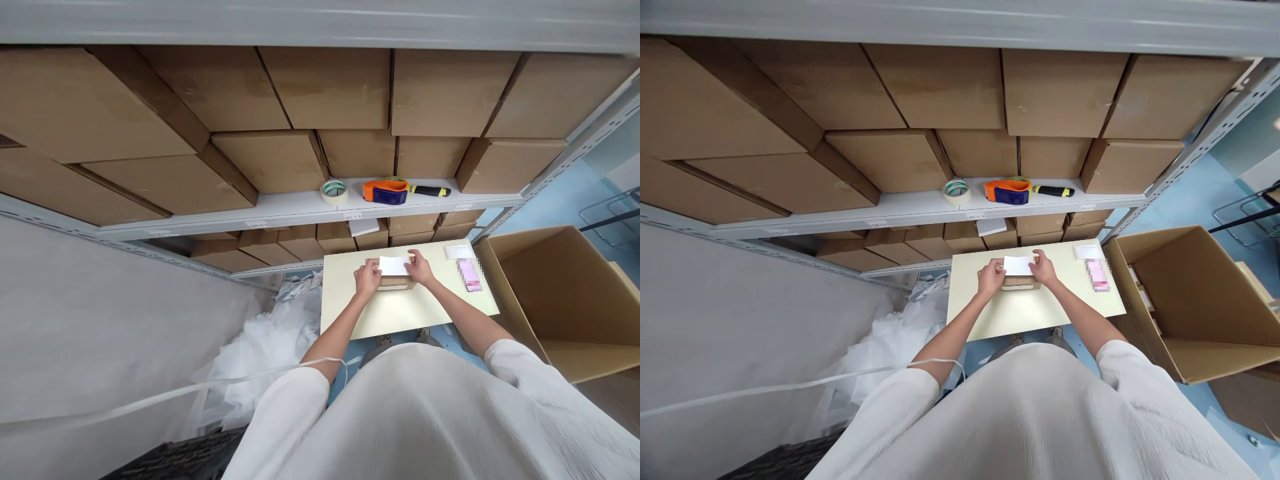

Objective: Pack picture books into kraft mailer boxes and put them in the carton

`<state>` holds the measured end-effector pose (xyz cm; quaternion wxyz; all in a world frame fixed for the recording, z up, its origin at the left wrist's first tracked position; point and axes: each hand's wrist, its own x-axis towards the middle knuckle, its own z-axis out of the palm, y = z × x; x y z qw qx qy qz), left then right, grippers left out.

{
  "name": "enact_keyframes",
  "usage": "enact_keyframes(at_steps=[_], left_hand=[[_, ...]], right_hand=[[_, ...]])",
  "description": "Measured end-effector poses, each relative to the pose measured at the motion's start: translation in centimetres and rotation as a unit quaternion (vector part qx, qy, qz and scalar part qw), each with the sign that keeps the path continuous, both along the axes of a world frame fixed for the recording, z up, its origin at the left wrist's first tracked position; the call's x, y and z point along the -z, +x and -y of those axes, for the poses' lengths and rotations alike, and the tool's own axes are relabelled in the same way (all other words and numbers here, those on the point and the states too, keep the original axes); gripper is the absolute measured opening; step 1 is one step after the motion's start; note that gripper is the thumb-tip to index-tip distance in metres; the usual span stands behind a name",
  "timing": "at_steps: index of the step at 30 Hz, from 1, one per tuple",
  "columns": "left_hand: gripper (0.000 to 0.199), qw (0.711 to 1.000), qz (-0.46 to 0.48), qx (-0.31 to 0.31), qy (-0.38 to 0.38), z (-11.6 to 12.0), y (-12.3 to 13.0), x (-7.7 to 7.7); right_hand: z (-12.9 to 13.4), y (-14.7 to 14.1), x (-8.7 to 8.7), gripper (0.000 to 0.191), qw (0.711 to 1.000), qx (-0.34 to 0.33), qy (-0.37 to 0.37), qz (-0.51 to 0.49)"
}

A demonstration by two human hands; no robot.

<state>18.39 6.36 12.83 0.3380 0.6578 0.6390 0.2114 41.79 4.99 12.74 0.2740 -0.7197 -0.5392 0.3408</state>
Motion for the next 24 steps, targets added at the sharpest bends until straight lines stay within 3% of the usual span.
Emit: enact_keyframes(at_steps=[6, 14, 20, 24], left_hand=[[0.027, 0.998, -0.056, 0.042, 0.009, 0.3, -0.2, 0.5], [0.033, 0.995, -0.088, 0.054, 0.01, 0.1, 0.0, 1.5], [0.034, 0.99, -0.114, 0.076, 0.018, 0.2, 0.2, 1.7], [0.04, 0.988, -0.13, 0.078, 0.023, 0.3, 0.1, 1.3]], right_hand=[[-0.3, -1.3, 0.5, 0.053, 0.992, -0.033, -0.04, 0.118], [-0.5, -2.4, 0.7, 0.052, 0.973, -0.07, -0.064, 0.208], [-0.3, -2.8, 0.7, 0.051, 0.96, -0.099, -0.053, 0.257], [0.6, -2.6, 0.5, 0.05, 0.957, -0.078, -0.02, 0.278]])
